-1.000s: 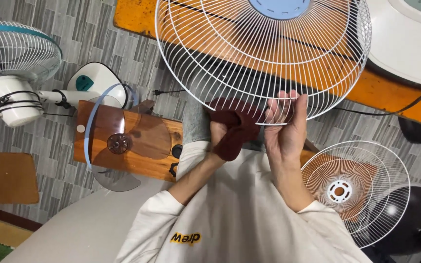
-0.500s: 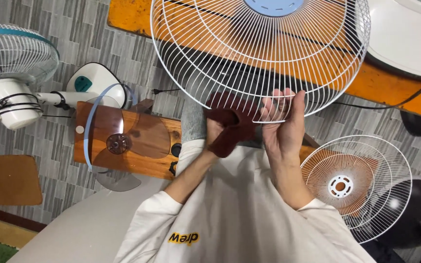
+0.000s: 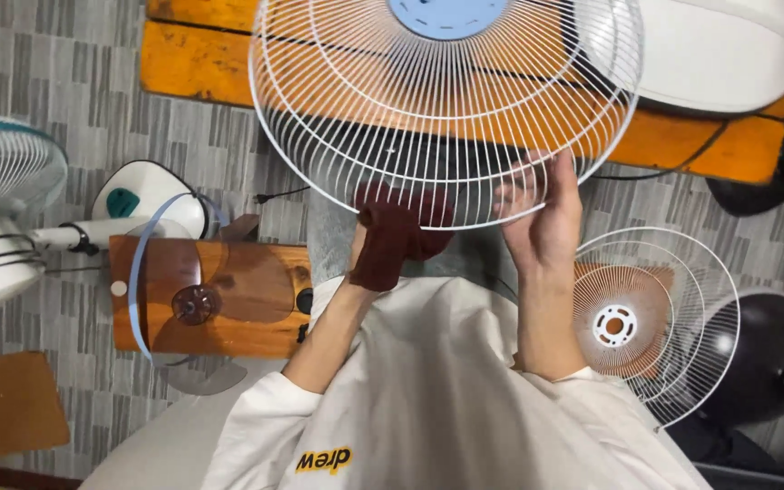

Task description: The person is cleaning the front grill of an electric fan by wiping it thoroughly with a dark red cloth.

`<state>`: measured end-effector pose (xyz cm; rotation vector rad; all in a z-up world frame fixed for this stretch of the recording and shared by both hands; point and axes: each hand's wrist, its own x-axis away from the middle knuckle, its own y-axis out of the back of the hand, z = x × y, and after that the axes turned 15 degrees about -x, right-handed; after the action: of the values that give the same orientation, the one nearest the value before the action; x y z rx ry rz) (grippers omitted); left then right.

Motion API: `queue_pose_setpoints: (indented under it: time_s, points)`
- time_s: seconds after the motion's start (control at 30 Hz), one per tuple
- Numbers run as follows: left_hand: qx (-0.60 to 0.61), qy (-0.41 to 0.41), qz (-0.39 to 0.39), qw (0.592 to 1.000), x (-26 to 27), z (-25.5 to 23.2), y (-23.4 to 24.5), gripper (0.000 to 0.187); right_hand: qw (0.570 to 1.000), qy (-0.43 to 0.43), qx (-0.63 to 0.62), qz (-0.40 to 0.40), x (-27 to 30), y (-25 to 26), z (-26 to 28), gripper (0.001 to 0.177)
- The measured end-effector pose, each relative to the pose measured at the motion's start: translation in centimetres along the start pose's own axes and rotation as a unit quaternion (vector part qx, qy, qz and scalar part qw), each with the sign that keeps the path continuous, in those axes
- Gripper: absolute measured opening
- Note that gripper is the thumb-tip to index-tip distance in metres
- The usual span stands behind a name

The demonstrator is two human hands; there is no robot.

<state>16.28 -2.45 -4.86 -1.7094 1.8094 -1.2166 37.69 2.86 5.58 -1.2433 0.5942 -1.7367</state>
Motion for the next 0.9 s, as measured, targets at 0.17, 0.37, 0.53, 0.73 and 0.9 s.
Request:
queue_pose_setpoints:
  time_s: [0.17,0.37,0.53,0.73,0.9]
  points:
    - [0.161,0.098,0.031,0.982,-0.2,1.4,0.5,0.026,0.978,0.077,0.186,-0.056,2.9,4.9,-1.0,0.062]
    - [0.315,0.182,0.042,0.93,0.8,2.9,1.7,0.036,0.826,0.151,0.499,0.215,7.8,6.5,-7.7,0.007]
    - [-0.431,-0.181,0.105,0.878,1.2,-4.1,-8.4,0.018,0.894,0.215,0.356,0.166,1.8,9.8,-10.9,0.01]
    - [-0.405,-0.173,0.111,0.891,1.1,-2.9,-8.1,0.017,0.872,0.205,0.366,0.254,-0.9,10.2,-11.7,0.015]
    - [-0.378,-0.169,0.107,0.904,1.2,-1.9,-7.5,0.016,0.978,-0.111,-0.055,0.167,1.2,2.7,-6.0,0.025]
